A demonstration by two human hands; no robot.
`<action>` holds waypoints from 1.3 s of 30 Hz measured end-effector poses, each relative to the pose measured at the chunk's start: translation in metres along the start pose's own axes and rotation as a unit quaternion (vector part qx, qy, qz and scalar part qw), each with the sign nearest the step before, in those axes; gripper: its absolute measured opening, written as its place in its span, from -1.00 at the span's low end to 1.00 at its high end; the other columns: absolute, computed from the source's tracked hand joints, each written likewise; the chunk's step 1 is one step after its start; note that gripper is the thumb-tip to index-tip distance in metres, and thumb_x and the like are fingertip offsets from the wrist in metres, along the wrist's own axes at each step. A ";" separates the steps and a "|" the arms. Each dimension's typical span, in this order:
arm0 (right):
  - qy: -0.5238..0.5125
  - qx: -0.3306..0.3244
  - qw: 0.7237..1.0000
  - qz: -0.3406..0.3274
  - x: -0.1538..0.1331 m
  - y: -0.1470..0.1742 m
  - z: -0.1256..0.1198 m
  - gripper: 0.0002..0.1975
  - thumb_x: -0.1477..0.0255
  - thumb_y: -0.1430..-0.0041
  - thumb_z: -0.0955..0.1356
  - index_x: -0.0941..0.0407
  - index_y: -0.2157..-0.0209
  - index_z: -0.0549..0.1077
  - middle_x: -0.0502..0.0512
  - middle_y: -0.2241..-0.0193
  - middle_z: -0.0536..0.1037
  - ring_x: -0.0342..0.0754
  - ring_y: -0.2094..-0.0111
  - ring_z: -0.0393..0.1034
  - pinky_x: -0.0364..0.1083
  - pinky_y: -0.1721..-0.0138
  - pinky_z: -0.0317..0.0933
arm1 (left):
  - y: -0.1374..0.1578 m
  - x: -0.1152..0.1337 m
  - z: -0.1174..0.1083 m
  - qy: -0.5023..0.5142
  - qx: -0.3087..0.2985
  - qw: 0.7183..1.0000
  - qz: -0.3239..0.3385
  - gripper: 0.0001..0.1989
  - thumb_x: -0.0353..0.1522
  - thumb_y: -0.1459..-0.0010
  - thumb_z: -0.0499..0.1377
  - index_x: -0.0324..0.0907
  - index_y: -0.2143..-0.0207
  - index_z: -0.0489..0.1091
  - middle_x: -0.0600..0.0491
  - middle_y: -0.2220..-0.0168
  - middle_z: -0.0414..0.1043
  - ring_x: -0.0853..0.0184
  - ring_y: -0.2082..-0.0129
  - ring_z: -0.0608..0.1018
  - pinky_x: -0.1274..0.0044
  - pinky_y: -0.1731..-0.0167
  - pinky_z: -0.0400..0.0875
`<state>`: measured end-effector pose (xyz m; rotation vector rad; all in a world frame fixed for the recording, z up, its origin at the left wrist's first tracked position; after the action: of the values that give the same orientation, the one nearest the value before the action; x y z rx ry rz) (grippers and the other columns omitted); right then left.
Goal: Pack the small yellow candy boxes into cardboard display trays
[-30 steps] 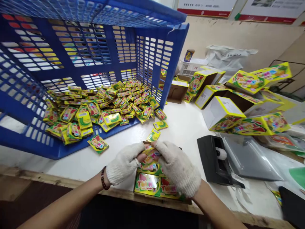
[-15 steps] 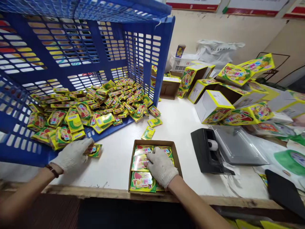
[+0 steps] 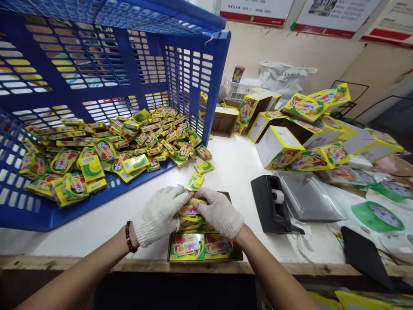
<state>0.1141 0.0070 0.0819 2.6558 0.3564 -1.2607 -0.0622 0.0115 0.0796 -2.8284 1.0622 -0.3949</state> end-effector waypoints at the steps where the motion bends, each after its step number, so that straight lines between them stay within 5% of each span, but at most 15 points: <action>1: -0.003 -0.007 1.000 0.020 0.005 0.000 -0.003 -0.81 0.35 -0.15 0.28 0.10 0.28 0.48 0.05 0.28 0.59 -0.03 0.23 0.44 -0.07 0.14 0.30 | -0.001 -0.001 0.001 0.010 0.001 1.000 -0.004 -0.43 -0.31 0.03 0.30 -0.17 -0.05 0.27 -0.08 0.06 0.37 0.12 0.14 0.43 0.32 0.22 0.38; 5: 0.007 0.105 0.993 0.056 0.027 -0.002 -0.017 -0.77 0.38 -0.11 0.25 0.11 0.21 0.44 0.08 0.22 0.57 -0.01 0.17 0.44 -0.04 0.10 0.29 | 0.006 0.000 0.009 -0.012 0.016 0.998 -0.062 -0.81 -0.24 -0.21 0.12 -0.17 0.23 0.37 -0.03 0.23 0.42 0.17 0.23 0.47 0.32 0.23 0.35; 8: 0.014 0.170 0.985 0.040 0.036 -0.005 -0.021 -0.76 0.39 -0.10 0.24 0.10 0.18 0.41 0.09 0.20 0.56 0.00 0.16 0.43 -0.02 0.08 0.28 | 0.005 0.018 0.022 -0.045 -0.006 0.998 -0.038 -0.86 -0.37 -0.24 0.05 -0.16 0.35 0.37 -0.01 0.34 0.43 0.19 0.29 0.48 0.31 0.25 0.33; 12: 0.011 0.101 0.995 0.023 0.038 -0.015 -0.009 -0.84 0.42 -0.11 0.25 0.08 0.29 0.43 0.03 0.31 0.57 -0.04 0.24 0.44 -0.05 0.14 0.29 | -0.006 0.036 0.042 -0.050 -0.089 0.994 0.025 -0.88 -0.44 -0.19 0.09 -0.20 0.25 0.40 -0.06 0.26 0.46 0.16 0.23 0.50 0.29 0.22 0.36; 16: 0.042 0.068 0.997 0.020 0.043 -0.025 0.015 -0.82 0.50 -0.13 0.27 0.10 0.27 0.49 0.07 0.25 0.58 -0.05 0.18 0.44 -0.07 0.09 0.27 | -0.001 0.026 0.051 -0.033 -0.162 0.983 0.083 -0.90 -0.42 -0.19 0.12 -0.18 0.33 0.44 -0.03 0.28 0.50 0.19 0.25 0.52 0.32 0.22 0.37; 20: 0.180 0.050 0.981 0.045 0.045 -0.031 0.039 -0.80 0.52 -0.21 0.26 0.13 0.25 0.52 0.15 0.23 0.55 -0.06 0.23 0.41 -0.14 0.19 0.24 | 0.022 0.024 0.055 0.001 -0.171 0.977 0.126 -0.97 -0.40 -0.09 0.21 -0.17 0.39 0.44 0.00 0.31 0.52 0.21 0.25 0.53 0.32 0.12 0.37; 23: 0.291 0.013 0.955 0.051 0.039 -0.028 0.048 -0.78 0.49 -0.26 0.23 0.15 0.28 0.52 0.20 0.23 0.51 -0.03 0.25 0.37 -0.13 0.26 0.21 | 0.035 0.029 0.052 0.053 -0.119 0.982 0.135 -0.98 -0.41 -0.07 0.19 -0.15 0.40 0.42 0.04 0.36 0.50 0.26 0.30 0.51 0.39 0.18 0.37; 26: 0.327 -0.015 0.945 -0.021 0.033 -0.019 0.053 -0.78 0.52 -0.27 0.23 0.15 0.29 0.52 0.21 0.19 0.49 0.02 0.14 0.33 -0.09 0.14 0.20 | 0.031 0.008 0.039 0.122 0.021 0.990 0.072 -0.86 -0.45 -0.17 0.06 -0.14 0.34 0.41 0.05 0.36 0.46 0.32 0.31 0.47 0.48 0.25 0.36; 29: 0.297 -0.023 0.952 -0.068 0.034 -0.011 0.058 -0.77 0.58 -0.27 0.22 0.16 0.24 0.51 0.20 0.16 0.49 0.00 0.11 0.33 -0.08 0.05 0.21 | 0.017 -0.054 0.018 0.067 0.134 0.986 -0.078 -0.78 -0.43 -0.18 0.03 -0.16 0.16 0.40 -0.05 0.19 0.44 0.27 0.17 0.47 0.46 0.14 0.36; 33: 0.259 -0.022 0.961 -0.093 0.039 -0.006 0.066 -0.75 0.63 -0.23 0.23 0.17 0.19 0.50 0.22 0.13 0.50 0.01 0.08 0.35 -0.05 0.01 0.25 | 0.007 -0.154 -0.006 -0.124 0.057 0.922 -0.363 -0.53 -0.28 -0.07 0.17 -0.23 -0.05 0.31 -0.23 -0.06 0.32 -0.01 -0.09 0.37 0.27 0.00 0.28; 36: 0.196 0.020 0.974 -0.111 0.039 -0.007 0.061 -0.77 0.61 -0.20 0.25 0.14 0.22 0.51 0.19 0.15 0.52 0.00 0.09 0.38 -0.05 0.01 0.28 | 0.013 -0.183 -0.014 -0.123 0.017 0.910 -0.394 -0.60 -0.26 -0.12 0.11 -0.25 0.01 0.36 -0.25 0.02 0.39 -0.05 0.01 0.46 0.25 0.07 0.32; 39: 0.091 0.153 0.976 -0.128 0.038 -0.010 0.044 -0.75 0.53 -0.22 0.24 0.10 0.18 0.52 0.18 0.15 0.54 0.00 0.09 0.40 -0.02 0.00 0.29 | 0.025 -0.166 -0.013 -0.003 0.084 0.927 -0.365 -0.58 -0.19 -0.19 0.06 -0.25 -0.01 0.33 -0.20 0.02 0.42 -0.01 0.01 0.46 0.26 0.04 0.32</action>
<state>0.1021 0.0102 0.0247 3.0823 0.5906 -1.2284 -0.2015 0.1019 0.0533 -2.9490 -0.0794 -0.4908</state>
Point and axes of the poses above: each hand's wrist, its own y-axis away from the middle knuckle, its own z-axis out of the palm, x = y × z, the point moved 2 cm from there along -y, towards the middle knuckle
